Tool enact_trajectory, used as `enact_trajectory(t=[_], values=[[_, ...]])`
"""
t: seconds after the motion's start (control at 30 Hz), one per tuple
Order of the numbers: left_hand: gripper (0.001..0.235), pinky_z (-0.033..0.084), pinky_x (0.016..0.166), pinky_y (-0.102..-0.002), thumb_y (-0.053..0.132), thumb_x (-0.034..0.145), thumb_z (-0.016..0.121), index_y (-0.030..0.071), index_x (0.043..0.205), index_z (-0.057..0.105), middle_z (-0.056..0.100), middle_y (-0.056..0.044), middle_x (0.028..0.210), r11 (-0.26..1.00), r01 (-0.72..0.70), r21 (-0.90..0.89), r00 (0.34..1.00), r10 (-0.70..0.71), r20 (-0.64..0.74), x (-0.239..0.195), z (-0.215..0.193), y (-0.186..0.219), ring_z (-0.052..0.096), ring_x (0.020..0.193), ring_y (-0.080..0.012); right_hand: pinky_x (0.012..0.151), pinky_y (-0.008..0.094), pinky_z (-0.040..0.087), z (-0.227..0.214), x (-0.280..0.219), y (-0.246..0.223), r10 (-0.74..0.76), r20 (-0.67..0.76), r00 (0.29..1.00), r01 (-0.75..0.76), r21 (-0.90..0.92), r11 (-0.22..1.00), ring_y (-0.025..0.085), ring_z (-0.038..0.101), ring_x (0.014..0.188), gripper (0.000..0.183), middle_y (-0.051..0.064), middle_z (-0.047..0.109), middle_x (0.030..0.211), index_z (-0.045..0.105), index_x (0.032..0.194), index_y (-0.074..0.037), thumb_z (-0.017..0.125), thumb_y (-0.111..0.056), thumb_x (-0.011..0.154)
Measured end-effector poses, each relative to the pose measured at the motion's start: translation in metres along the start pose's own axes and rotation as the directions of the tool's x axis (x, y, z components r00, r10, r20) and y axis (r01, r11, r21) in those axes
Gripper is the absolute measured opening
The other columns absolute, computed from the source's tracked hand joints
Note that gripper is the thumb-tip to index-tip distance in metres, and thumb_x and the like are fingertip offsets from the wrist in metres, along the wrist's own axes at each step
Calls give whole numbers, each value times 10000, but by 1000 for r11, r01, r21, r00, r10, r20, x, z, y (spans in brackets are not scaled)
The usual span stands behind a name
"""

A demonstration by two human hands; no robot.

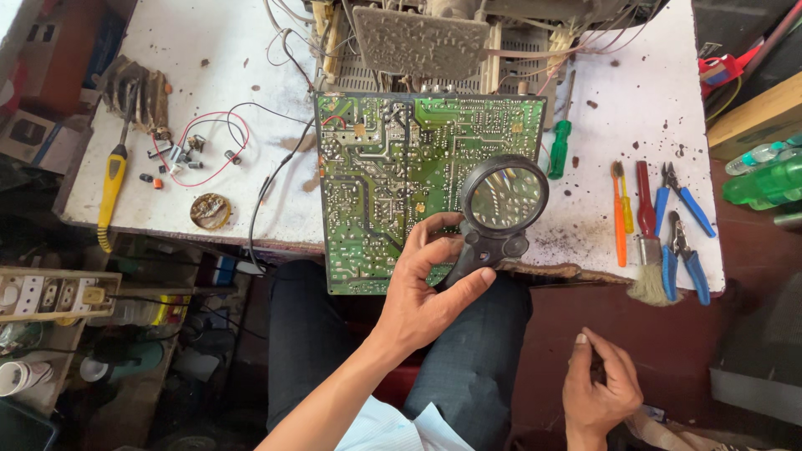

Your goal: The person uses a soldering iron to work on a green circuit board, then switches to a toothbrush to scrub the surface. They use a magnifying glass to inspect the board and apply a substance from a small container using a yellow tool.

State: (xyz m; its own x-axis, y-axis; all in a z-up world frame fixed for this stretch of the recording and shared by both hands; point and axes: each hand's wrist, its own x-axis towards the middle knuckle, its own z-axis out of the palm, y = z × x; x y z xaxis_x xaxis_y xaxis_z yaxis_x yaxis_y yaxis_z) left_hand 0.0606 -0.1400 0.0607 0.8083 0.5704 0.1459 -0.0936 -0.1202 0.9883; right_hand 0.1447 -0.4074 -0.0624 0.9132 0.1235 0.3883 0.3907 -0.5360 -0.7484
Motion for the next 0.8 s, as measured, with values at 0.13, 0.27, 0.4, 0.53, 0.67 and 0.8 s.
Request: enact_trajectory(t=[0.13,0.27,0.4,0.53,0.67,0.8], values=[[262,461,1115,-401,227,857,833,94,1074,769,554,-139,1416,999,-24,29,1000,24,-5,0,-1,-2,549,1354,-259,661,241,535,1,3,-13,27,12,1000,-27,19,999,129,690,796,132,102,727,1024,767,1141,-6,728,-25,1017],[269,460,1095,-377,214,850,837,66,1051,736,569,-150,1411,997,-71,36,997,73,-33,-1,0,-10,558,1324,-256,784,315,552,4,32,-34,-184,-13,983,182,-100,978,230,714,932,139,140,730,1066,761,1135,-7,753,-52,1004],[226,487,855,-272,131,901,807,10,1055,694,664,-78,1129,997,-20,-74,999,18,-28,-7,-5,-24,595,1000,-135,929,377,557,8,96,-44,-274,-37,961,268,-110,957,317,711,1021,134,174,726,1107,743,1123,3,758,-78,1016],[161,399,566,-216,89,917,762,-3,1037,708,724,-15,818,902,336,-270,936,-352,-12,-19,-10,-31,551,668,-58,795,424,537,23,159,-48,-328,94,940,341,-222,913,361,676,902,153,183,696,983,757,1085,5,726,-98,976],[188,415,588,-204,108,907,771,5,1055,715,698,8,839,915,307,-262,948,-318,-1,-25,-11,-30,551,697,-44,715,481,504,37,180,-50,-321,157,934,357,-377,855,383,637,823,132,179,650,881,783,971,-26,761,-148,926],[218,508,793,-255,131,916,791,-15,1053,704,672,-65,1057,996,2,-90,1000,-1,6,-18,-8,-21,620,941,-119,741,494,504,47,181,-44,-298,204,932,361,-490,793,376,639,836,164,169,655,879,770,859,-44,787,-186,940]])
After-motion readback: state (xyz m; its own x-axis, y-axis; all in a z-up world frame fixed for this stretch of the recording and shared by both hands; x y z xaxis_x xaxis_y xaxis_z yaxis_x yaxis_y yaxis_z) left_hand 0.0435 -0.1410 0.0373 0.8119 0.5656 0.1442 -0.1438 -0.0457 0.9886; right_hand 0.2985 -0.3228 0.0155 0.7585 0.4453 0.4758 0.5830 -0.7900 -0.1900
